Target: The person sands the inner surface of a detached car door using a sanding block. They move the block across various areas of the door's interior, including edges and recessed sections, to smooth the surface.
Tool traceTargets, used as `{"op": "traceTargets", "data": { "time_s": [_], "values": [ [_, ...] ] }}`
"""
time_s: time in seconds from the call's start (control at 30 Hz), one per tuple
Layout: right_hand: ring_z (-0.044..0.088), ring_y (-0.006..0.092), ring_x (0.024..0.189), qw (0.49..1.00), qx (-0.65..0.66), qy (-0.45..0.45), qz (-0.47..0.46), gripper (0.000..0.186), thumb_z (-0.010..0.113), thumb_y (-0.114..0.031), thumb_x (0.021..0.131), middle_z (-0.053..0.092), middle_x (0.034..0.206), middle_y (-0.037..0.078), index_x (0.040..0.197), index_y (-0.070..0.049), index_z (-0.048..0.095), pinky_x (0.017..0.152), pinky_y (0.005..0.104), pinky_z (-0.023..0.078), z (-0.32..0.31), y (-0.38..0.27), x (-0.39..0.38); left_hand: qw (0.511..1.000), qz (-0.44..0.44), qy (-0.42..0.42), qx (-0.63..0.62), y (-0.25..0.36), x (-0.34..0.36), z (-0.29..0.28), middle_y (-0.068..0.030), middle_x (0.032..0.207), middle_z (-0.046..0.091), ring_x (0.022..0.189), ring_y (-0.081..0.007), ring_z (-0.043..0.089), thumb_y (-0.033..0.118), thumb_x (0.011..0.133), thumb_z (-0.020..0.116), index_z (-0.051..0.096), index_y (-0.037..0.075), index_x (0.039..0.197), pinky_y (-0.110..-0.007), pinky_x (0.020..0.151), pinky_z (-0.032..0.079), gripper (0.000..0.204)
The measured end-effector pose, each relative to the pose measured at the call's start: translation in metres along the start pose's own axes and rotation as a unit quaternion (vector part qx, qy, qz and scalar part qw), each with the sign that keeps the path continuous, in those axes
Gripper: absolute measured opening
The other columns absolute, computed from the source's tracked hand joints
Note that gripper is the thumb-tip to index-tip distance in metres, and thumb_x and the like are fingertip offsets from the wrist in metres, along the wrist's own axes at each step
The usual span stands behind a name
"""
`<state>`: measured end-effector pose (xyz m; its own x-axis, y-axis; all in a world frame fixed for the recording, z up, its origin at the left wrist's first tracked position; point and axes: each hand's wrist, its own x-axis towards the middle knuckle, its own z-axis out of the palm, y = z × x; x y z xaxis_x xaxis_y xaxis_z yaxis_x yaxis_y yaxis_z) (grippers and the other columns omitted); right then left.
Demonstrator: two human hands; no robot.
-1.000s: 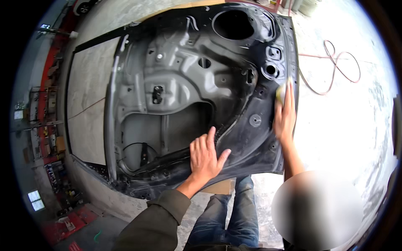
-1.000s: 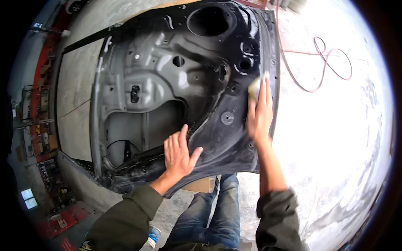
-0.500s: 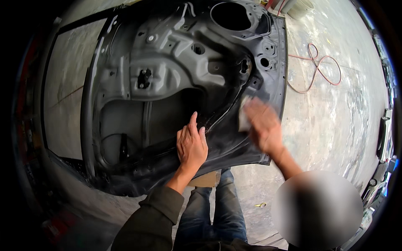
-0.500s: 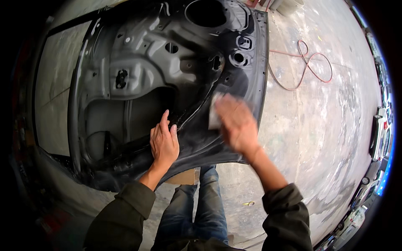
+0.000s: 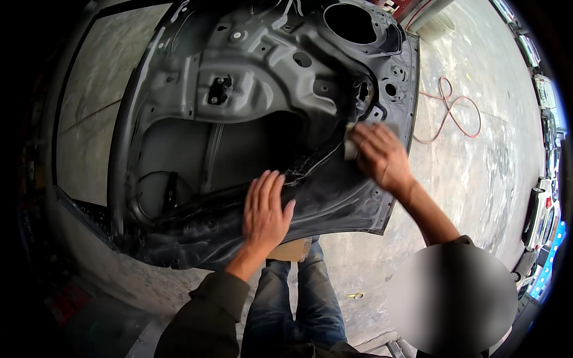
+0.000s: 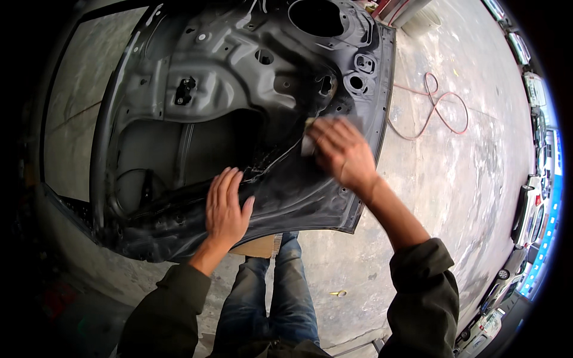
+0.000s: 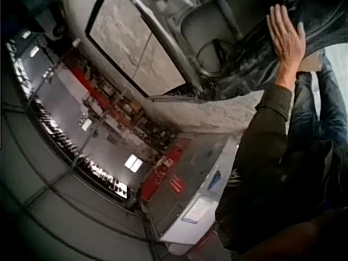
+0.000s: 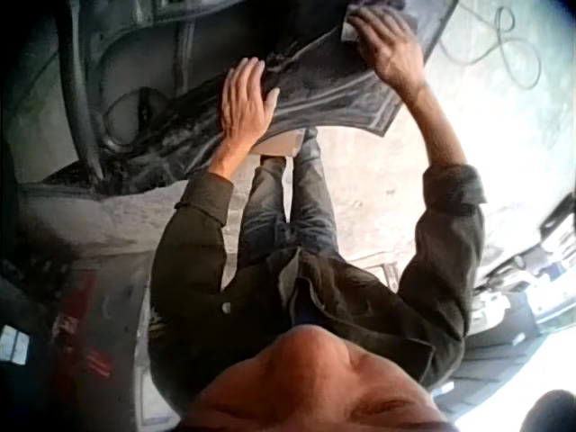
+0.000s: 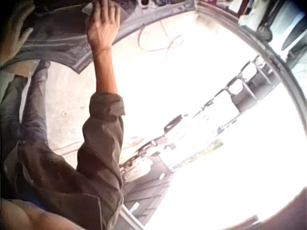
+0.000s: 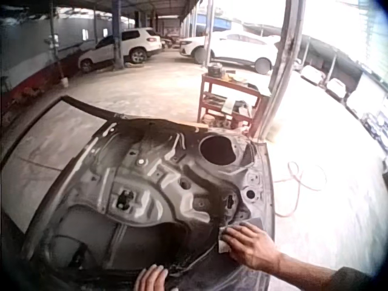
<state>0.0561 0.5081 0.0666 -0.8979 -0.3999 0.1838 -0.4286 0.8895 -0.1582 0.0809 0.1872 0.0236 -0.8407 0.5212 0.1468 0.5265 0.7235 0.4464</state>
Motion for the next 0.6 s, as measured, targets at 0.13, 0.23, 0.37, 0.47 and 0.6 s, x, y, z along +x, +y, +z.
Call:
{"op": "traceTargets", "data": {
  "time_s": [0.13, 0.23, 0.37, 0.47, 0.6],
  "values": [
    [0.056, 0.0334, 0.126, 0.995, 0.002, 0.042, 0.086, 0.052, 0.073, -0.012, 0.077, 0.062, 0.133, 0.015, 0.127, 0.002, 0.065, 0.110, 0.0433, 0.046, 0.007, -0.025, 0.011, 0.996, 0.023, -0.065, 0.057, -0.031, -0.050, -0.015, -0.0196, 0.167, 0.031, 0.156, -0.0363, 0.027, 0.044, 0.094, 0.069, 0.036, -0.001, 0.157, -0.053, 0.127, 0.021, 0.085],
    [0.055, 0.0351, 0.129, 0.996, 0.041, 0.017, 0.075, 0.063, 0.078, -0.018, 0.073, 0.061, 0.138, 0.016, 0.131, 0.002, 0.064, 0.113, 0.0444, 0.045, 0.023, -0.079, -0.007, 0.995, 0.019, -0.078, 0.065, -0.031, -0.048, -0.016, -0.0194, 0.168, 0.029, 0.157, -0.0363, 0.025, 0.048, 0.093, 0.068, 0.033, 0.000, 0.159, -0.053, 0.127, 0.021, 0.089],
    [0.057, 0.0336, 0.129, 0.994, 0.112, 0.006, 0.016, 0.068, 0.079, -0.020, 0.068, 0.062, 0.138, 0.016, 0.132, 0.002, 0.065, 0.113, 0.0444, 0.047, 0.051, -0.161, -0.018, 0.996, 0.009, -0.077, 0.048, -0.032, -0.051, -0.013, -0.0189, 0.168, 0.030, 0.157, -0.0350, 0.026, 0.040, 0.088, 0.076, 0.035, 0.000, 0.158, -0.051, 0.127, 0.023, 0.090],
    [0.061, 0.0318, 0.127, 0.987, 0.134, 0.007, -0.085, 0.061, 0.075, -0.016, 0.072, 0.066, 0.134, 0.015, 0.130, 0.001, 0.066, 0.111, 0.0452, 0.048, 0.046, -0.134, -0.015, 0.996, 0.020, -0.073, 0.048, -0.034, -0.053, -0.018, -0.0179, 0.167, 0.033, 0.156, -0.0341, 0.029, 0.032, 0.083, 0.081, 0.037, 0.002, 0.157, -0.049, 0.127, 0.026, 0.092],
    [0.059, 0.0322, 0.129, 0.998, 0.064, 0.021, 0.022, 0.064, 0.076, -0.014, 0.069, 0.064, 0.135, 0.015, 0.130, 0.001, 0.065, 0.114, 0.0448, 0.044, 0.020, -0.082, 0.005, 0.995, 0.066, -0.042, 0.061, -0.041, -0.063, -0.023, -0.0158, 0.163, 0.042, 0.152, -0.0321, 0.039, 0.023, 0.081, 0.082, 0.046, 0.003, 0.153, -0.045, 0.124, 0.033, 0.083]
  ]
}}
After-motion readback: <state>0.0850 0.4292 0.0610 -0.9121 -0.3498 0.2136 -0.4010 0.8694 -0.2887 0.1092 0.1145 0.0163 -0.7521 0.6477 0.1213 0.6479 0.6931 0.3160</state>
